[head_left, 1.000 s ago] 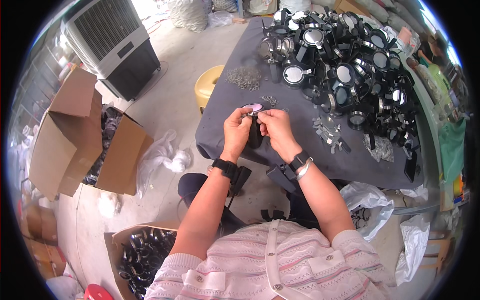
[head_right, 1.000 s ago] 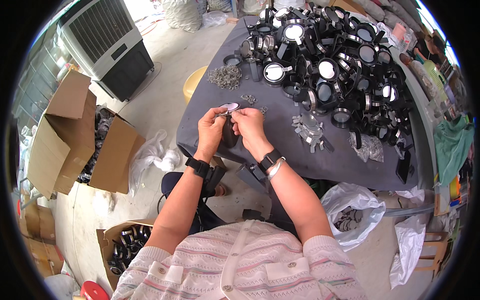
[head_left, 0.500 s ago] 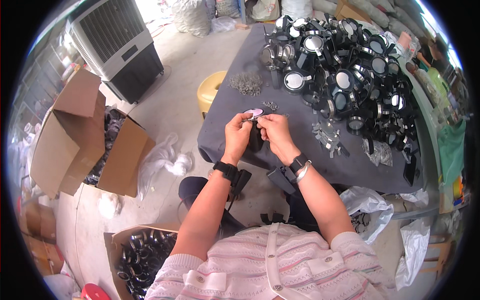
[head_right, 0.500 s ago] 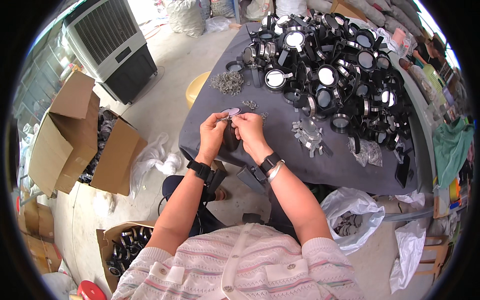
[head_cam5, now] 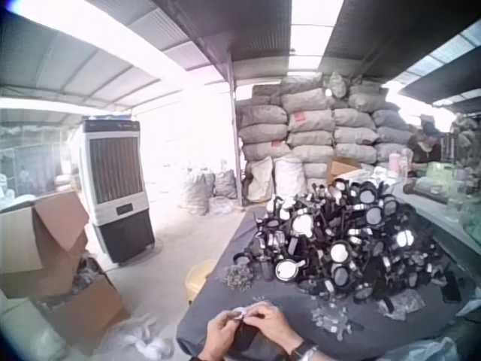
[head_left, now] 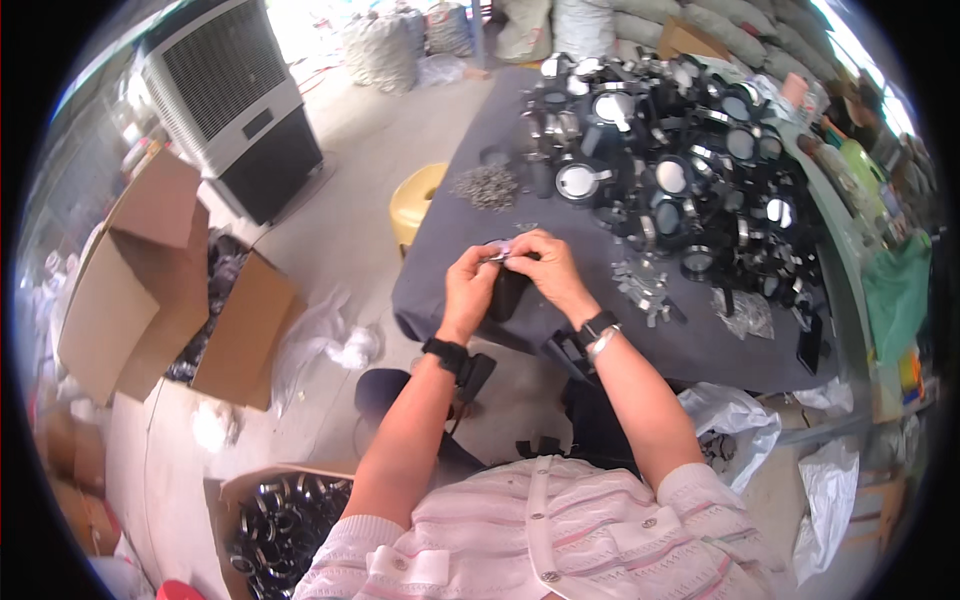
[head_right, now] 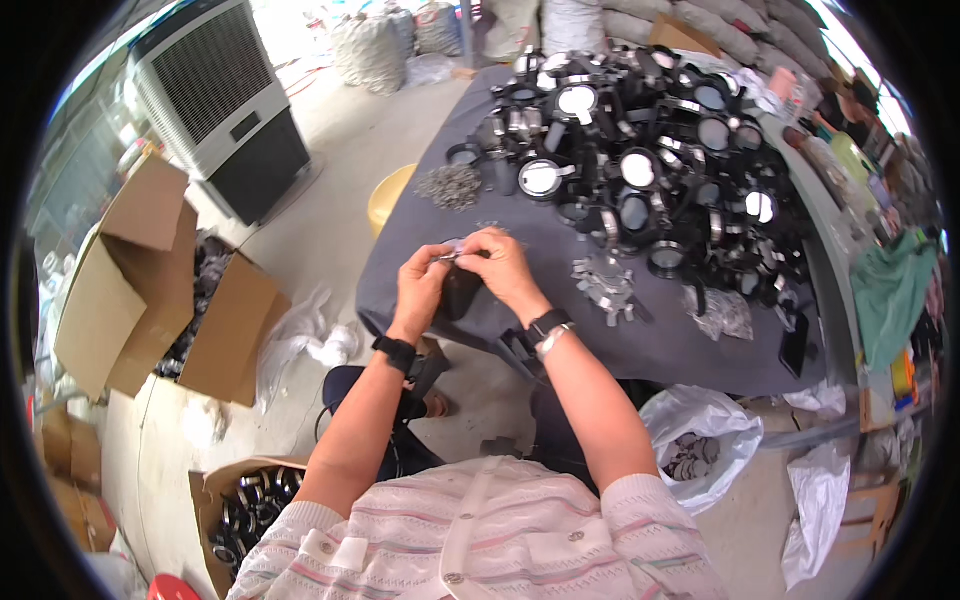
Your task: The person assembles light fixtures by hand by fitting a glass lens and a rubber gasket into a metal ring. They secure the assembly with a metal clip and place the finished unit into a cardboard box.
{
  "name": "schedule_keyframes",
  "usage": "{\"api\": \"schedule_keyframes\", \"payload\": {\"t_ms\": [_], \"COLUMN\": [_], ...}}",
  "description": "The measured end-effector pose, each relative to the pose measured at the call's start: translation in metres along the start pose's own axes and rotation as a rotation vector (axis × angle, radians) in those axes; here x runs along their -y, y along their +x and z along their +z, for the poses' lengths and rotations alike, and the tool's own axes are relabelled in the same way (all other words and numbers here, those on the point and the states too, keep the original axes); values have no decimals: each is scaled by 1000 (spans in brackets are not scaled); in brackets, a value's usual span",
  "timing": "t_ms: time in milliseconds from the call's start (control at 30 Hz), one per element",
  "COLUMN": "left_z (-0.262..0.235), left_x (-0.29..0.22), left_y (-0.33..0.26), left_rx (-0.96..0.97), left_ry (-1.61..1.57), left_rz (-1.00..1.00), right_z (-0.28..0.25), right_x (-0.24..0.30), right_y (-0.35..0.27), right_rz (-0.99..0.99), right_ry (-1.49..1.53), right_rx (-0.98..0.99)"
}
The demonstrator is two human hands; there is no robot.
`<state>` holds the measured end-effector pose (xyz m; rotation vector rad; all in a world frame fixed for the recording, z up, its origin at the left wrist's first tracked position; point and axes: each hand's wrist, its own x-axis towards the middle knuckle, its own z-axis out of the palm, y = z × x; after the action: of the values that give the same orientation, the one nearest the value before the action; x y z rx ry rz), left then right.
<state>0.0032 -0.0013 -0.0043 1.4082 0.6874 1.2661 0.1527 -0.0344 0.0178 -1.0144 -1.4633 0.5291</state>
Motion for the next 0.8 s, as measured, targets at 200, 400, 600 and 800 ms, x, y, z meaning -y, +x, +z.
{"api": "schedule_keyframes", "payload": {"t_ms": [200, 400, 600, 800], "left_z": [-2, 3, -26, -11], "left_x": [-14, -13, -15, -50], "left_y": [8, 11, 1, -1], "left_rx": [38, 102, 150, 173], "left_ry": [-51, 38, -47, 13], "left_rz": [-158, -23, -216, -379], "right_z": [-12, -23, -6, -9], "right_x": [-9, -12, 5, 7], "right_y": [19, 23, 22, 20], "right_rz": [27, -165, -134, -129], "right_ry": [16, -202, -278, -388], "right_rx": [116, 154, 314, 265]}}
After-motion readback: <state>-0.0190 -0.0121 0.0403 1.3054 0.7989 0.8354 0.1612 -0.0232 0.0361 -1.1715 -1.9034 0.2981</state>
